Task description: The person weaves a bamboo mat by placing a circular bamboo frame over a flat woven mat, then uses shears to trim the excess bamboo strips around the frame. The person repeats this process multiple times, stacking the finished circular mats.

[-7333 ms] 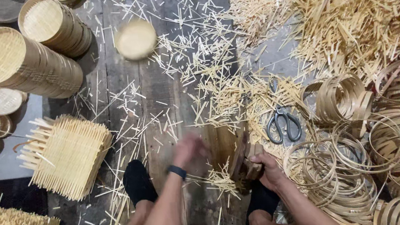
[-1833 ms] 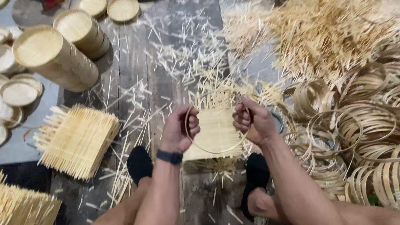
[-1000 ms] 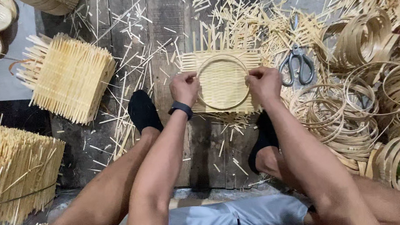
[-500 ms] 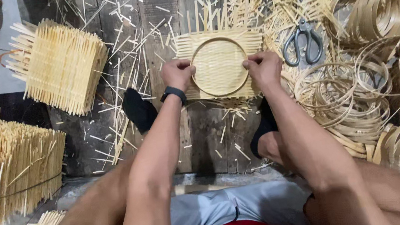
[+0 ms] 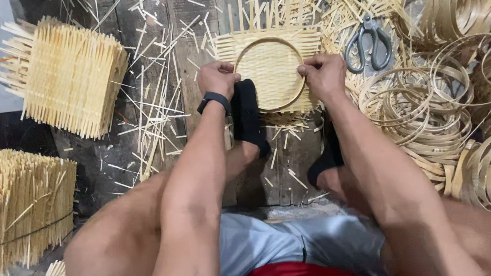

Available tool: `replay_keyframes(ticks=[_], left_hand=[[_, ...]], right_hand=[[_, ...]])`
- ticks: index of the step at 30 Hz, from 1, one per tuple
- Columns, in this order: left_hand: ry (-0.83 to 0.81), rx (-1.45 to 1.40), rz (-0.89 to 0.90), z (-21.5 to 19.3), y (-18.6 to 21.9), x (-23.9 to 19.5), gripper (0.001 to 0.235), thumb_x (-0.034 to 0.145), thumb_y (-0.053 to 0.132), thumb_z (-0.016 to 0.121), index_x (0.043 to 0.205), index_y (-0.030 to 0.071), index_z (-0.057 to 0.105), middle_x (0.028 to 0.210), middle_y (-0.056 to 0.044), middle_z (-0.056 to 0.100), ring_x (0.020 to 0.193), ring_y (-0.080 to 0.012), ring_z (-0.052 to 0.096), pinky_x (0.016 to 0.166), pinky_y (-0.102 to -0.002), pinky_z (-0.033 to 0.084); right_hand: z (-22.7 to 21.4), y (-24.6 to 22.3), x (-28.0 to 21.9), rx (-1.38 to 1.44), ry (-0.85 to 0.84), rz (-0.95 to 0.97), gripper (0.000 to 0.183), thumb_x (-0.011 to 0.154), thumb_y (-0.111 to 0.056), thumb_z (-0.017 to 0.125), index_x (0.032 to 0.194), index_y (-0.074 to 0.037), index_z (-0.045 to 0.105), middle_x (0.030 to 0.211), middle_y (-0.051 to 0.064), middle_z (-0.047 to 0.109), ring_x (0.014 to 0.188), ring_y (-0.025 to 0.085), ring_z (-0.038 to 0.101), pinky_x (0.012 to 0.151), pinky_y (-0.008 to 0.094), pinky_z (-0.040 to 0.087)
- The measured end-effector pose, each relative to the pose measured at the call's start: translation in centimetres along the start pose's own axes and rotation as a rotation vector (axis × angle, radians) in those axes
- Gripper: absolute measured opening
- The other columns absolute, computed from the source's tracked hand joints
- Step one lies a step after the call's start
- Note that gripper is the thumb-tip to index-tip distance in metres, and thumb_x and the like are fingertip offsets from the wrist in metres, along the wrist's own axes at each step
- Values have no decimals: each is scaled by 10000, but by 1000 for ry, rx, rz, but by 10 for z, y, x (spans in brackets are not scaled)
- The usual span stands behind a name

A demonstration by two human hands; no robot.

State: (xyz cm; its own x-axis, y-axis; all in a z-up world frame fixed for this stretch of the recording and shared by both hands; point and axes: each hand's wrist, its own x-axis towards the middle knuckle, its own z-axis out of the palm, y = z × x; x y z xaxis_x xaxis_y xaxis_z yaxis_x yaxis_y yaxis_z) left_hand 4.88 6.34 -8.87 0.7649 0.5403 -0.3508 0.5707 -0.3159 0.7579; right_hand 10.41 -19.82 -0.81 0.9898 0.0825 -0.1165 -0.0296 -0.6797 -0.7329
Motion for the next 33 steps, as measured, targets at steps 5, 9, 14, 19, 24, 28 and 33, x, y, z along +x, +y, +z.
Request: replay_keyframes(ticks=[5,9,14,19,24,28,33], left_hand=[[-41,-118,-34,4,-16,2,217,633,50,904,831,60,816,805,-68,797,733,-151,762,712,-282,608],[-73,-111,-138,-2,-13,7,209,651,62,907,841,61,821,800,-68,797,722,-145,755,702,-273,601],[-204,73,-92,-24,21,10,238,667,93,926,869,54,807,855,-101,777,795,-214,743,751,-354,599],[-27,284,736,-7,56,27,195,824,224,830,991,123,820,1173,-128,694,1169,-340,587,1038,-438,460],[-120,6,832,29,60,44,192,969,260,694,1044,116,798,1179,-138,679,1109,-349,582,991,-444,460],[-222,-30,603,38,46,36,232,1017,262,618,1041,108,789,1080,-106,707,1064,-322,646,956,-423,507],[-251,-103,546,29,62,39,250,1019,239,577,1005,90,777,991,-133,726,945,-337,691,849,-412,550]], right_hand=[[3,16,7,122,-145,175,104,859,-93,826,916,-12,795,709,83,731,584,121,658,558,292,529],[3,29,22,68,-186,16,97,843,-64,844,905,1,811,725,86,745,607,90,641,568,266,515],[-13,-6,21,-50,-299,117,220,888,-199,831,1022,-26,817,836,153,762,683,210,683,684,354,548],[19,-63,-20,-470,-526,-420,1146,575,-393,920,1480,89,408,1494,266,361,1440,417,305,1249,504,227],[76,-50,-32,-885,-239,-785,849,734,-390,779,1416,22,486,1544,255,380,1513,406,229,1251,544,125],[84,-43,-32,-794,-376,-671,778,696,-314,747,1371,5,529,1515,243,397,1507,407,248,1247,567,105],[42,-71,11,-658,-637,-591,541,770,-369,750,1232,-98,675,1284,140,608,1290,334,512,1145,483,377]])
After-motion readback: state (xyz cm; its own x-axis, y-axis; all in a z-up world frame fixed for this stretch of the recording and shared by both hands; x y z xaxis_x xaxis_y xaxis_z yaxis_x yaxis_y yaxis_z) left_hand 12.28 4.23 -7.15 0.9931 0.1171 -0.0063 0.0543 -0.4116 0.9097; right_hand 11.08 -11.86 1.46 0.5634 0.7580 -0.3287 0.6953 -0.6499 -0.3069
